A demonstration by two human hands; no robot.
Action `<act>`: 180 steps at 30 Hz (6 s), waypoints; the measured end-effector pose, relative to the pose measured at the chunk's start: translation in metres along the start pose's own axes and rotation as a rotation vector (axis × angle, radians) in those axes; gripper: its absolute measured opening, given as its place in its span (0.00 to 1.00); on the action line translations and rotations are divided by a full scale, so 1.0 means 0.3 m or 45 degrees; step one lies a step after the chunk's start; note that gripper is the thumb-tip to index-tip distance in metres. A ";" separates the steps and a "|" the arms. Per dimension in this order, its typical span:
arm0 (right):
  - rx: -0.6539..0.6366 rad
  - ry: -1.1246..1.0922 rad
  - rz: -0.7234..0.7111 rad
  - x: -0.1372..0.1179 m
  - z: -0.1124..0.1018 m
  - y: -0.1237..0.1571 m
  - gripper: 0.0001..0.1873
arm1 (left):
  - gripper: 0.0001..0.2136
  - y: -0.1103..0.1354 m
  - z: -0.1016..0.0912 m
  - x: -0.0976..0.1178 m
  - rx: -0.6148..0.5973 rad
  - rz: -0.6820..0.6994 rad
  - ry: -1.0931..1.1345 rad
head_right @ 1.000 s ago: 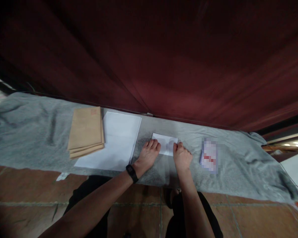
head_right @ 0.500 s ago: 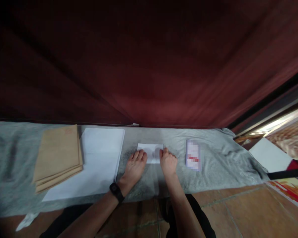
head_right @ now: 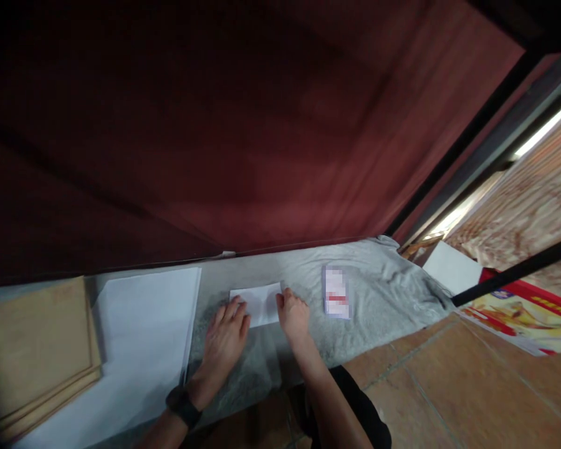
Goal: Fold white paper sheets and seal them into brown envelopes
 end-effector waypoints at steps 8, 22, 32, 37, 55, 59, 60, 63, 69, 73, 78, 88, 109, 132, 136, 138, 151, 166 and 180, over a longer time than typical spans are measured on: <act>-0.111 -0.991 -0.022 0.045 0.039 -0.028 0.06 | 0.27 -0.034 0.035 -0.200 0.016 -0.608 0.854; -0.955 -1.364 -0.217 0.118 -0.008 0.099 0.10 | 0.19 0.051 0.003 -0.146 -0.779 -0.491 1.143; -0.837 -0.968 -0.420 0.137 -0.036 0.137 0.16 | 0.19 0.095 0.014 -0.131 -0.868 -0.300 1.073; -0.524 -0.754 -0.252 0.128 -0.027 0.099 0.17 | 0.20 0.054 0.008 -0.132 -0.664 -0.400 0.999; -0.142 0.148 -0.084 0.040 -0.018 0.092 0.18 | 0.18 0.017 -0.031 -0.086 -0.444 -0.386 -0.131; -0.048 0.149 -0.115 0.033 -0.017 0.099 0.15 | 0.18 0.016 -0.029 -0.081 -0.393 -0.362 -0.166; -0.011 0.139 -0.122 0.034 -0.020 0.099 0.15 | 0.18 0.015 -0.029 -0.080 -0.388 -0.359 -0.165; 0.146 0.114 -0.168 0.030 -0.039 0.096 0.13 | 0.18 0.013 -0.030 -0.078 -0.401 -0.371 -0.156; 0.349 -0.229 -0.556 -0.076 -0.025 0.139 0.21 | 0.18 0.014 -0.017 -0.084 -0.410 -0.385 -0.145; 0.280 -0.247 -0.695 -0.143 0.043 0.197 0.27 | 0.18 0.015 -0.007 -0.087 -0.379 -0.378 -0.146; 0.234 -0.118 -0.688 -0.152 0.089 0.235 0.30 | 0.18 0.015 0.003 -0.091 -0.368 -0.375 -0.145; 0.275 0.035 -0.680 -0.142 0.120 0.239 0.31 | 0.18 0.027 -0.029 0.048 -0.060 0.027 -0.041; 0.324 0.038 -0.420 0.029 0.066 0.180 0.32 | 0.30 0.068 0.089 0.011 0.010 0.093 -0.160; 0.272 -0.095 -0.616 -0.114 0.070 0.207 0.31 | 0.27 0.072 0.102 -0.033 -0.070 0.092 -0.224; 0.286 -0.060 -0.553 -0.068 0.065 0.194 0.32 | 0.28 0.078 0.087 -0.057 -0.003 0.076 -0.221; 0.286 -0.056 -0.537 -0.052 0.061 0.191 0.33 | 0.28 0.080 0.084 -0.061 -0.009 0.082 -0.229; 0.314 0.008 -0.402 0.026 0.028 0.182 0.29 | 0.34 0.072 0.046 -0.041 -0.054 0.049 -0.224; 0.209 -0.020 -0.702 -0.093 0.078 0.218 0.29 | 0.30 0.089 0.038 -0.038 -0.048 -0.006 -0.155; 0.188 0.082 -0.680 -0.073 0.096 0.205 0.29 | 0.27 0.146 0.036 0.075 -0.140 0.324 0.005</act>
Point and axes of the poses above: each hand's wrist, its own y-axis away from the middle knuckle, its own z-axis out of the palm, x = y × z, the point moved 7 cm from there along -y, towards the middle knuckle, and after that the axes turned 3 degrees about x, right-handed, at the moved point
